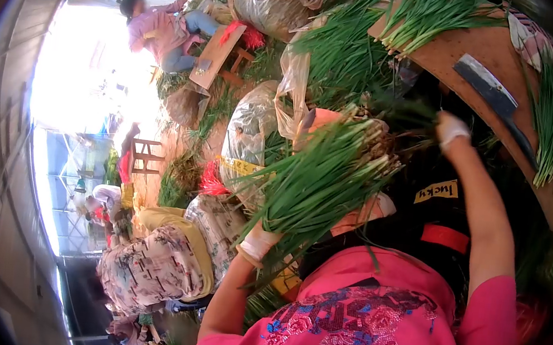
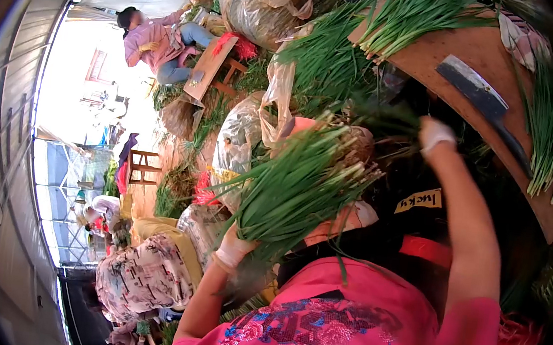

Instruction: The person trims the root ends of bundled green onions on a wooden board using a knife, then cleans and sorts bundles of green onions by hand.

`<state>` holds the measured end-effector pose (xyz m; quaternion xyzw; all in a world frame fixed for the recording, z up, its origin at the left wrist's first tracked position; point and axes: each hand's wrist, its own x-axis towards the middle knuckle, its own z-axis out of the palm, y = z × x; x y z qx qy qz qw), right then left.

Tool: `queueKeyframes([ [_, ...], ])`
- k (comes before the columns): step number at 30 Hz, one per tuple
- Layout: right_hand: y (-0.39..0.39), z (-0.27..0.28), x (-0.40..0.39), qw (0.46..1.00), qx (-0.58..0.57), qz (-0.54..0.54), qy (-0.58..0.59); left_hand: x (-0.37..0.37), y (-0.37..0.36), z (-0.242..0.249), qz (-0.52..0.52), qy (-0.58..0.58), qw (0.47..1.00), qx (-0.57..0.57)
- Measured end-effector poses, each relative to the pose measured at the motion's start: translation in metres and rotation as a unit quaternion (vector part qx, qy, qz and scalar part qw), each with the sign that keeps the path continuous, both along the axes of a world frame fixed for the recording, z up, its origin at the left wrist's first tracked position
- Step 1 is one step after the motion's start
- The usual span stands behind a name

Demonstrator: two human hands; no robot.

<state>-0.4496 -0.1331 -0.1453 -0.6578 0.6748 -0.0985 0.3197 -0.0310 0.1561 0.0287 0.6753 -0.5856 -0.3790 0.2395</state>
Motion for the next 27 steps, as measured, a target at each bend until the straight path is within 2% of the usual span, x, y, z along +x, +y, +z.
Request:
queueKeyframes([
  [2, 0.007, 0.039, -0.008, 0.999, 0.008, -0.031, -0.024, -0.006, 0.000, 0.004, 0.042, 0.152, 0.987, 0.014],
  [4, 0.014, 0.086, -0.013, 0.997, 0.014, -0.064, -0.048, 0.015, 0.010, -0.019, -0.020, -0.036, 0.999, -0.018],
  [5, 0.001, 0.064, -0.009, 0.997, -0.022, 0.050, -0.061, -0.004, 0.002, -0.002, 0.041, 0.013, 0.999, 0.028],
  [6, 0.019, 0.100, 0.014, 0.974, 0.034, -0.004, -0.224, -0.006, -0.002, -0.001, 0.029, 0.031, 0.999, 0.025],
  [7, 0.039, 0.135, 0.042, 0.963, 0.042, -0.049, -0.262, -0.007, -0.005, -0.001, 0.018, 0.047, 0.998, 0.024],
  [8, 0.051, 0.115, 0.069, 0.895, 0.100, -0.076, -0.428, -0.006, -0.006, -0.001, 0.008, 0.064, 0.998, 0.021],
  [9, 0.061, 0.124, 0.089, 0.905, 0.156, -0.006, -0.395, 0.009, 0.002, -0.019, 0.116, 0.250, 0.957, 0.093],
  [10, 0.072, 0.102, 0.109, 0.942, 0.129, 0.065, -0.302, 0.012, 0.004, -0.023, 0.131, 0.271, 0.950, 0.088],
  [11, 0.073, 0.100, 0.129, 0.969, 0.158, 0.128, -0.139, 0.015, 0.006, -0.024, 0.146, 0.289, 0.942, 0.084],
  [12, 0.065, 0.090, 0.135, 0.958, 0.186, 0.165, -0.140, 0.017, 0.007, -0.023, 0.142, 0.278, 0.946, 0.086],
  [14, 0.051, 0.083, 0.134, 0.963, 0.167, 0.188, -0.098, 0.020, 0.008, -0.023, 0.113, 0.225, 0.963, 0.096],
  [15, 0.047, 0.091, 0.132, 0.971, 0.119, 0.168, -0.120, 0.019, 0.008, -0.025, 0.089, 0.185, 0.973, 0.103],
  [16, 0.043, 0.099, 0.125, 0.963, 0.084, 0.116, -0.228, 0.016, 0.009, -0.028, 0.065, 0.147, 0.981, 0.111],
  [18, 0.052, 0.149, 0.111, 0.928, 0.118, 0.029, -0.353, 0.011, 0.008, -0.037, 0.015, 0.071, 0.990, 0.122],
  [19, 0.055, 0.141, 0.110, 0.882, 0.083, -0.015, -0.463, 0.018, 0.011, -0.056, -0.033, 0.006, 0.997, 0.073],
  [20, 0.056, 0.140, 0.105, 0.875, 0.061, -0.017, -0.480, 0.026, 0.013, -0.074, -0.074, -0.063, 0.995, 0.021],
  [21, 0.054, 0.130, 0.100, 0.846, 0.066, -0.055, -0.527, 0.021, 0.010, -0.070, -0.121, -0.126, 0.985, 0.003],
  [22, 0.051, 0.115, 0.096, 0.812, 0.071, -0.094, -0.571, 0.017, 0.009, -0.065, -0.115, -0.117, 0.986, 0.003],
  [23, 0.049, 0.098, 0.090, 0.812, 0.086, -0.124, -0.564, 0.012, 0.008, -0.059, -0.109, -0.107, 0.988, 0.002],
  [24, 0.048, 0.087, 0.090, 0.783, 0.027, -0.143, -0.605, 0.008, 0.005, -0.051, -0.052, -0.024, 0.998, 0.020],
  [25, 0.040, 0.079, 0.070, 0.791, 0.081, -0.211, -0.568, 0.005, 0.003, -0.044, 0.005, 0.058, 0.998, 0.039],
  [26, 0.036, 0.087, 0.054, 0.733, 0.046, -0.200, -0.649, 0.003, 0.006, -0.042, 0.068, 0.141, 0.986, 0.061],
  [27, 0.033, 0.089, 0.035, 0.657, 0.073, -0.217, -0.718, 0.013, 0.014, -0.054, 0.047, 0.077, 0.994, 0.067],
])
